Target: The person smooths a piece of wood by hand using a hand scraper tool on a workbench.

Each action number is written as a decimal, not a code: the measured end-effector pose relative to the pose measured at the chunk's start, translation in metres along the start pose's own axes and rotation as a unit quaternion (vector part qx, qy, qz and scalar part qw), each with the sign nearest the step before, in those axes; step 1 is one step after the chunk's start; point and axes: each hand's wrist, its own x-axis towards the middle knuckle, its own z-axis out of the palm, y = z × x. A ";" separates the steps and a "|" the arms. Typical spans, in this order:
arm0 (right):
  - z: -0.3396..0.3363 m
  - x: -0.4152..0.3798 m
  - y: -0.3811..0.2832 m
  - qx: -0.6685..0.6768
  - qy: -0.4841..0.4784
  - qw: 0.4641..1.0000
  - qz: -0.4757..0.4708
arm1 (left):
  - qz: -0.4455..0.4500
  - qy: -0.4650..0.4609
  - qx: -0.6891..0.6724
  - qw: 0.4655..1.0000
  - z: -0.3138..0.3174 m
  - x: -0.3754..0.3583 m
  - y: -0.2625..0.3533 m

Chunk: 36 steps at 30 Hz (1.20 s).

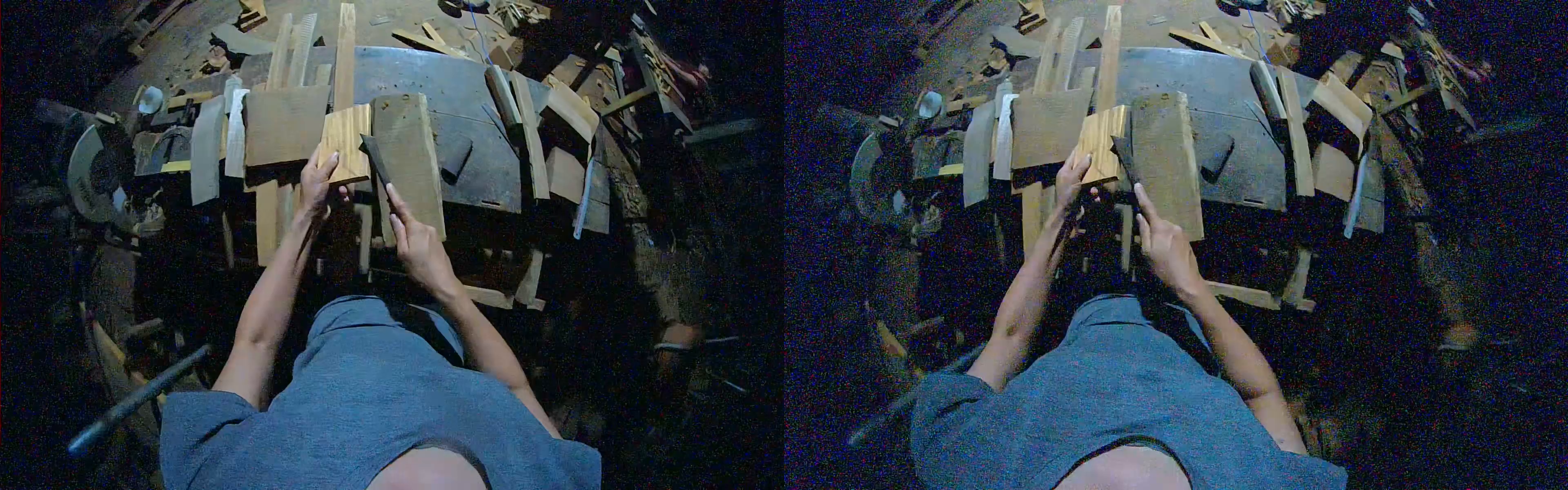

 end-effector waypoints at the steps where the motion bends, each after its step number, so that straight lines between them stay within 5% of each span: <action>1: 0.000 -0.002 -0.009 -0.012 -0.023 0.999 0.029 | 0.006 0.005 0.001 1.000 -0.002 0.001 -0.001; 3: 0.008 -0.011 -0.014 -0.010 -0.043 0.998 0.050 | 0.139 0.059 0.136 0.979 0.000 0.003 -0.010; 5: 0.012 -0.026 -0.010 0.045 0.012 0.999 -0.012 | 0.134 0.077 0.073 0.985 0.007 -0.001 -0.018; 7: 0.010 -0.024 -0.006 0.035 0.004 0.999 0.025 | 0.068 0.066 0.034 0.995 0.030 -0.019 0.005; 9: 0.007 0.006 0.018 -0.003 0.146 0.983 -0.111 | 0.099 0.022 0.066 0.993 0.040 -0.029 -0.005; 13: -0.019 0.022 0.004 0.042 0.109 0.993 0.007 | 0.126 0.027 0.081 0.988 0.059 -0.050 0.000; 16: 0.024 -0.017 0.025 -0.037 0.225 0.946 -0.232 | 0.144 0.063 0.110 0.981 0.041 -0.023 -0.003; 17: 0.015 -0.036 0.007 0.015 0.082 0.995 -0.054 | 0.150 0.073 0.137 0.976 0.038 -0.023 0.003; 19: 0.015 -0.016 0.020 -0.014 0.184 0.964 -0.189 | 0.117 0.057 0.122 0.984 0.039 -0.037 0.003; 20: -0.002 -0.008 0.008 0.059 0.110 0.991 -0.055 | 0.086 0.034 0.101 0.991 0.051 -0.048 0.006; 21: -0.007 0.011 0.021 0.031 0.176 0.976 -0.126 | 0.059 0.010 0.075 0.995 0.064 -0.056 0.012; 23: -0.031 0.016 0.000 0.053 0.101 0.992 0.051 | 0.061 -0.011 0.116 0.991 0.077 -0.061 0.020; 25: -0.016 -0.006 0.011 0.038 0.126 0.989 -0.067 | 0.156 0.044 0.150 0.975 0.067 -0.040 0.005; 26: -0.009 -0.025 0.002 0.001 0.078 0.996 -0.040 | 0.213 0.036 0.252 0.943 0.051 -0.023 0.006; 27: -0.004 -0.034 -0.008 0.036 0.041 0.998 0.020 | 0.212 0.041 0.254 0.943 0.050 -0.028 0.010; 29: 0.006 -0.014 0.027 0.005 0.180 0.974 -0.139 | 0.104 0.014 0.121 0.987 0.057 -0.038 0.018; 31: -0.031 0.015 0.024 0.090 0.157 0.982 -0.053 | 0.055 -0.034 0.085 0.994 0.068 -0.062 0.023; 33: -0.046 0.063 0.087 0.121 0.095 0.988 -0.019 | 0.122 -0.130 0.145 0.973 0.084 -0.075 0.031; 36: -0.064 0.086 0.100 0.121 0.143 0.978 0.092 | 0.012 -0.112 0.017 0.993 0.099 -0.087 0.054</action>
